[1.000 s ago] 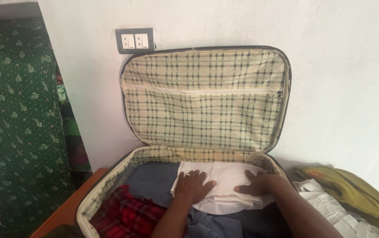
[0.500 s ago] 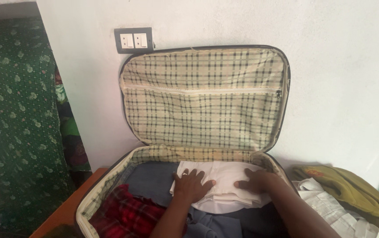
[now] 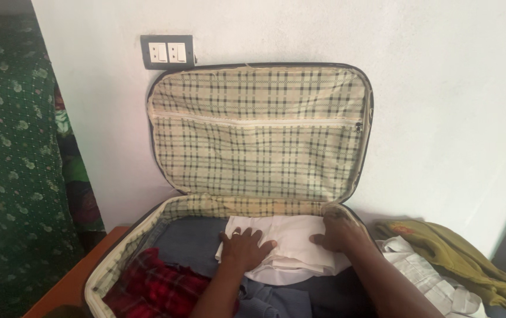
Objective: The person folds various clothing items, including a white shirt, green pants, a yellow garment, and a blue shirt, and places them into an open suitcase. The person arranges the folded clothes neatly inside the suitcase.
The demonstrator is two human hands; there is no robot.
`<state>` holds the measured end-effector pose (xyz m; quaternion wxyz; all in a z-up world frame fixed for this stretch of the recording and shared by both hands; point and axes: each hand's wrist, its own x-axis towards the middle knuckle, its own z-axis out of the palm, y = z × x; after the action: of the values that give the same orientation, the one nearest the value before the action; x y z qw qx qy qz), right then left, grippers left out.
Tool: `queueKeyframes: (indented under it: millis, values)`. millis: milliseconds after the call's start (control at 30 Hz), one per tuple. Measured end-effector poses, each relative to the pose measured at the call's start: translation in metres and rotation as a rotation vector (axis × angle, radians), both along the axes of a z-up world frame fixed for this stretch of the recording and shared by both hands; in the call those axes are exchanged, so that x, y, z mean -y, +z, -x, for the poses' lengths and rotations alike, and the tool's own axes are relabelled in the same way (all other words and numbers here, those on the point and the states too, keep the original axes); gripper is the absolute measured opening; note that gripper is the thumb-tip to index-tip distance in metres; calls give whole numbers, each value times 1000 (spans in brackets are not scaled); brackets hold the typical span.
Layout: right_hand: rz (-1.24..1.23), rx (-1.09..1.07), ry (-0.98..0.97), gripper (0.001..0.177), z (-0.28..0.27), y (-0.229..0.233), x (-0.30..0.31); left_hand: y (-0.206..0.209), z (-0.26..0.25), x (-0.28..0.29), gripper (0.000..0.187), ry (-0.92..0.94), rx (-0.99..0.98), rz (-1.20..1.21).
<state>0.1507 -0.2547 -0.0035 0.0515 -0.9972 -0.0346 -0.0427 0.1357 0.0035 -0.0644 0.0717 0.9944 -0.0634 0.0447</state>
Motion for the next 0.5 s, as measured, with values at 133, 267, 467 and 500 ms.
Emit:
queueKeyframes:
  millis: [133, 267, 467, 500]
  values:
    - [102, -116, -25, 80, 2, -3, -5, 1, 0, 1, 79, 4, -5, -3]
    - [183, -196, -47, 82, -2, -12, -5, 4, 3, 0, 79, 6, -16, -5]
    - [22, -207, -66, 97, -23, -27, 5, 5, 5, 1, 77, 10, -24, -12]
    - [-21, -188, -57, 98, -28, -30, 8, 5, 4, 1, 78, 10, -23, -13]
